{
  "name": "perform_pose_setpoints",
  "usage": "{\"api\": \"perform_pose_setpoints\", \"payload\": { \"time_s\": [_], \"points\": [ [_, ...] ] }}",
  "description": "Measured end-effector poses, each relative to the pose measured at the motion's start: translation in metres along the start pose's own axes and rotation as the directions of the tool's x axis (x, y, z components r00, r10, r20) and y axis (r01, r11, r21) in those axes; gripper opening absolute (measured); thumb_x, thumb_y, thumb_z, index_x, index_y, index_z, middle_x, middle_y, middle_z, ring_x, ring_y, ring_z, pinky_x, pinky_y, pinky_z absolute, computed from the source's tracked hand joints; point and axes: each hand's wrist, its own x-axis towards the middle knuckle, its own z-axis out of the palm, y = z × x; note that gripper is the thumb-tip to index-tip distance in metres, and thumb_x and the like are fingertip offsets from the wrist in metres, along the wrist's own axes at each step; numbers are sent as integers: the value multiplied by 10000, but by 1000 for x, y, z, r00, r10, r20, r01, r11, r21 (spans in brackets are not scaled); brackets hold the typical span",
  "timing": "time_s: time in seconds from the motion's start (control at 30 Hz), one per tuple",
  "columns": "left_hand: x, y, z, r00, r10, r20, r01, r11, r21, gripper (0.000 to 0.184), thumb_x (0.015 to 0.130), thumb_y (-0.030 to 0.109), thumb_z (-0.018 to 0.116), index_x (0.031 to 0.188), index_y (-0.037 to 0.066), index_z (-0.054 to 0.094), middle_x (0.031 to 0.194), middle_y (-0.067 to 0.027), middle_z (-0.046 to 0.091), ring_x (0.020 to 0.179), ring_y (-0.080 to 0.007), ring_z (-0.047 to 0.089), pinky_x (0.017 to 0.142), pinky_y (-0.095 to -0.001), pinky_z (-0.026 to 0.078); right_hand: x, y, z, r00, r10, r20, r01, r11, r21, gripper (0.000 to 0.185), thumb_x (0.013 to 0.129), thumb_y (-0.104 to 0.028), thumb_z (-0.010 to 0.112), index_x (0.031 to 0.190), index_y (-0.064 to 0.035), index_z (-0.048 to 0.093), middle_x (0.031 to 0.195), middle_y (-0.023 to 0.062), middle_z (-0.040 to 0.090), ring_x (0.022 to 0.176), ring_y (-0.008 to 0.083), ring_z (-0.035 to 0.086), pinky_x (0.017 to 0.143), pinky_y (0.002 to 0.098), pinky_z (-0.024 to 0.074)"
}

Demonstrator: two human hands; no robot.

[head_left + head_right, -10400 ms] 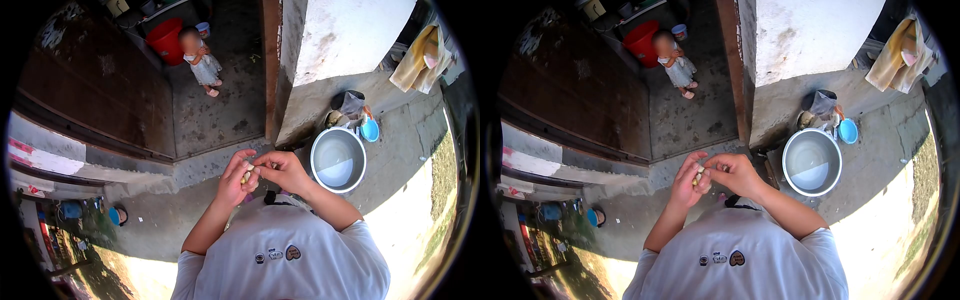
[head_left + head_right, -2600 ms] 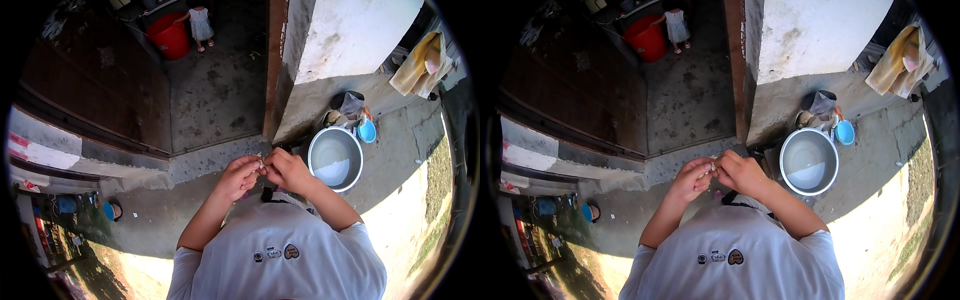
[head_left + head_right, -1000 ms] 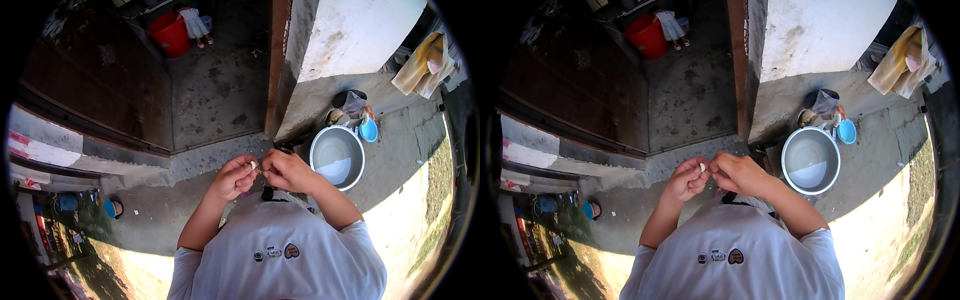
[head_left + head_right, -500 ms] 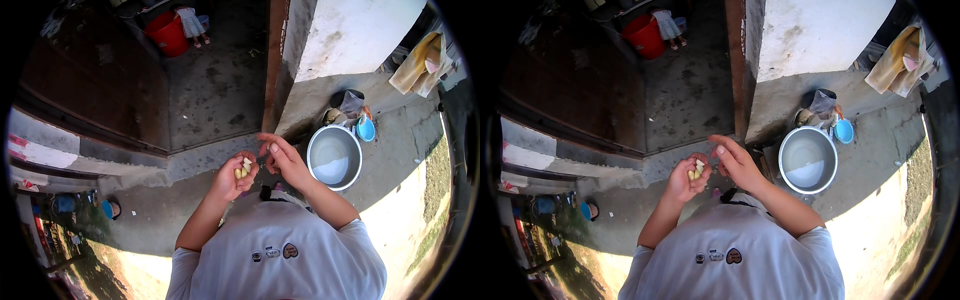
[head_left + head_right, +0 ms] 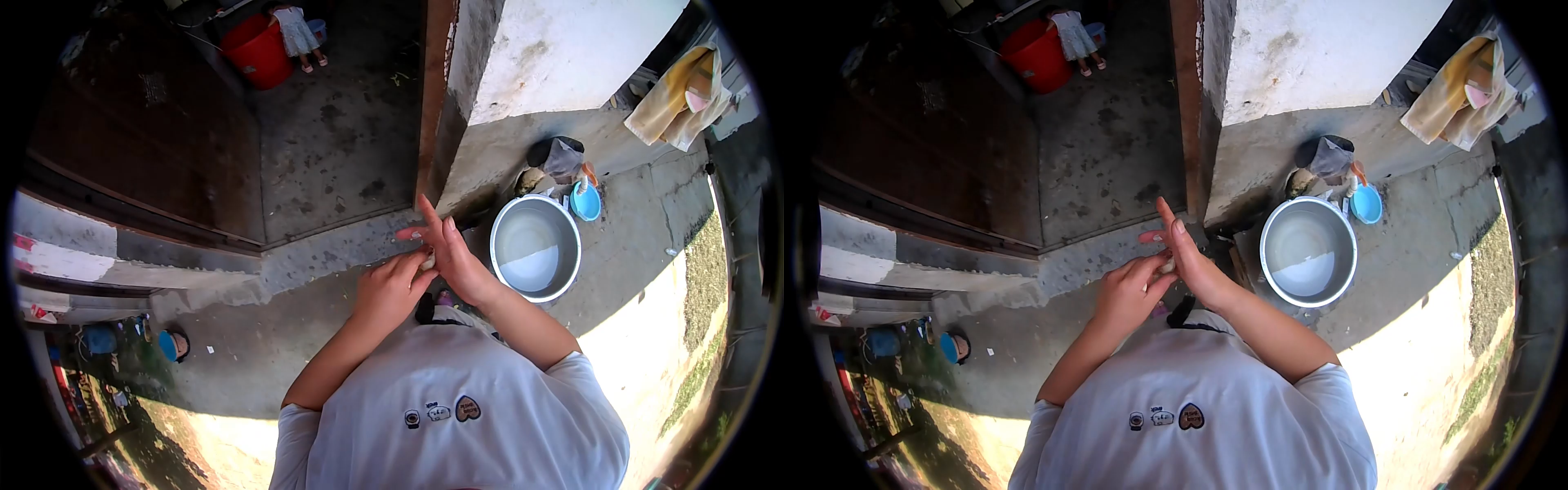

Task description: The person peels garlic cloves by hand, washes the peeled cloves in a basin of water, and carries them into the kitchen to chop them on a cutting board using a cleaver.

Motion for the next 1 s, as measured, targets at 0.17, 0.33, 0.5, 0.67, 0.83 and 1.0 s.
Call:
{"api": "perform_pose_setpoints", "payload": {
  "time_s": [0.17, 0.33, 0.5, 0.67, 0.83, 1.0],
  "points": [
    [-3, -15, 11, 992, -122, -19, 118, 985, -127, 146, 788, 83, 581, 925, 34, 572, 773, -78, 612, 648, -144, 593, 579, -262, 470, -3, 3, 0, 1000, -5, -29, 9, 991, 135, 682, 874, -524, 318, 1377, -119, 97, 1208, 127, 376, 1017, 171, 429, 863, 305, 357],
    [-2, -10, -1, 882, -438, 171, 392, 484, -783, 97, 879, 92, 461, 962, 45, 477, 678, -10, 487, 461, -28, 341, 400, -177, 268, -4, 12, -7, 991, -126, -49, 116, 979, -165, 283, 829, -161, 574, 1039, -20, 447, 902, 38, 510, 773, 58, 487, 602, 192, 393],
    [-5, -5, 3, 833, -422, 357, 442, 119, -889, 33, 901, 102, 409, 898, 73, 425, 619, 4, 434, 417, -24, 269, 374, -181, 216, 1, 28, -2, 946, -319, -49, 306, 935, -181, 196, 805, -98, 601, 871, -39, 425, 714, -15, 500, 623, 26, 470, 518, 179, 365],
    [-12, -8, 9, 843, -426, 328, 378, 37, -925, 69, 902, 131, 430, 876, 67, 422, 596, 10, 411, 428, -24, 280, 385, -185, 216, 1, 34, -5, 942, -334, -27, 306, 890, -338, 186, 813, -140, 596, 821, -50, 433, 704, 3, 518, 589, 36, 453, 493, 206, 367],
    [-14, -9, 13, 858, -443, 261, 348, 127, -929, 97, 911, 159, 419, 886, 65, 419, 594, 13, 407, 432, -27, 287, 386, -188, 222, 4, 38, -5, 921, -388, -31, 332, 824, -459, 200, 812, -169, 593, 819, -45, 436, 693, 36, 522, 565, 75, 467, 498, 229, 384],
    [-13, -11, 16, 862, -455, 223, 336, 183, -924, 119, 916, 178, 411, 911, 59, 420, 595, 18, 402, 438, -27, 290, 385, -190, 225, 5, 37, -1, 891, -451, -48, 363, 774, -519, 205, 813, -179, 585, 830, -37, 438, 693, 65, 535, 566, 110, 505, 509, 249, 408]
  ]
}}
